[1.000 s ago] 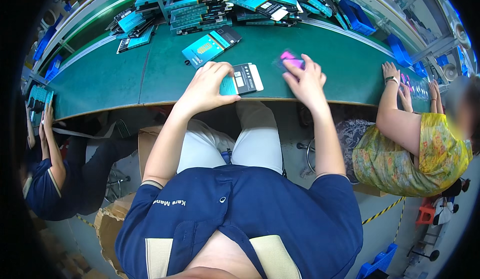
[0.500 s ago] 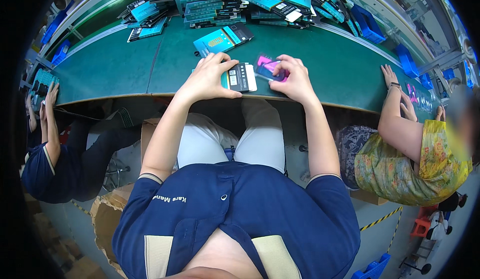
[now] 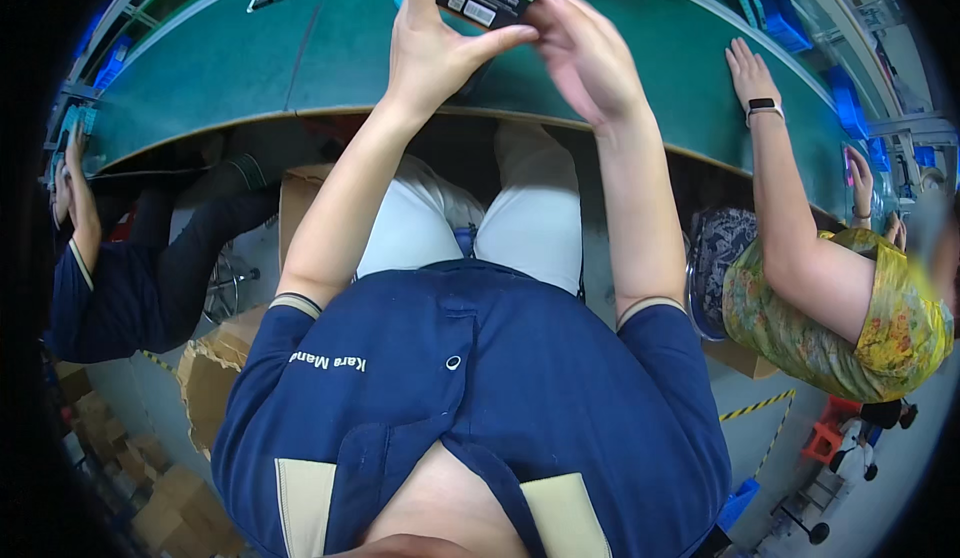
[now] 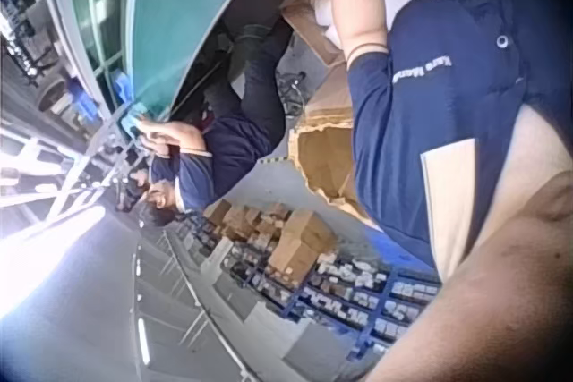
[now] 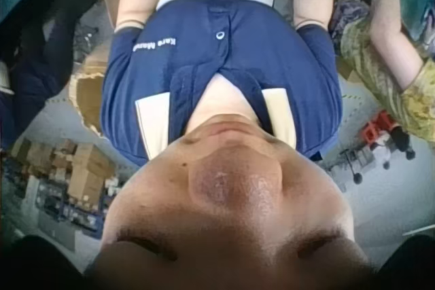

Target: The recorder is assembling and packaging small electronic screen protectors into boxes on an assembly line.

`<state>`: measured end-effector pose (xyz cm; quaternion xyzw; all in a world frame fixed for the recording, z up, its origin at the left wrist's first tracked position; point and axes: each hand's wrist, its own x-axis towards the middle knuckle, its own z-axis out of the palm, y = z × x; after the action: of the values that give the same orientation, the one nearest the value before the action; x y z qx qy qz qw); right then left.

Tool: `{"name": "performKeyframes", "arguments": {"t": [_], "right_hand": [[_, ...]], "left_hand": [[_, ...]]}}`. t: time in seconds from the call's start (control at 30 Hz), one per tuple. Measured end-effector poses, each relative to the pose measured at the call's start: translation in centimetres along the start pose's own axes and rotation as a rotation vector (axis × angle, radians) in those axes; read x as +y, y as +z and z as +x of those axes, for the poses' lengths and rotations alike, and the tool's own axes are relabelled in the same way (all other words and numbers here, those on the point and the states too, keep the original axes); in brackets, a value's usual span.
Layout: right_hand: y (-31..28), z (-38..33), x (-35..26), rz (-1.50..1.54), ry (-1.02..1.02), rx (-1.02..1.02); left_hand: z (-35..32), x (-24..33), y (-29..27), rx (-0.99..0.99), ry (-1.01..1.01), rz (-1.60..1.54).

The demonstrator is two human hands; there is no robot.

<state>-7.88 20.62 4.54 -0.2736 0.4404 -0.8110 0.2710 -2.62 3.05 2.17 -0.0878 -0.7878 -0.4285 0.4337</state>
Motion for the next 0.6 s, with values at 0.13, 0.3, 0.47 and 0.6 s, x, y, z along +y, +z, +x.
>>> {"name": "performKeyframes", "arguments": {"t": [0.13, 0.3, 0.47, 0.6], "right_hand": [[0.1, 2.4, 2.9, 0.189, -0.191, 0.253], [5.5, 1.4, 5.0, -0.674, -0.76, 0.249], [5.2, 1.8, 4.6, -0.32, -0.514, 0.309], [2.6, 3.9, 7.7, 0.21, -0.799, 0.01]], "left_hand": [[-0.7, 1.7, 0.5, 0.122, -0.125, -0.105], [0.5, 2.0, -0.4, 0.15, -0.388, -0.967], [0.6, 2.0, -0.7, 0.158, -0.425, -0.96], [0.7, 1.1, 0.0, 0.146, -0.409, -0.828]]}}
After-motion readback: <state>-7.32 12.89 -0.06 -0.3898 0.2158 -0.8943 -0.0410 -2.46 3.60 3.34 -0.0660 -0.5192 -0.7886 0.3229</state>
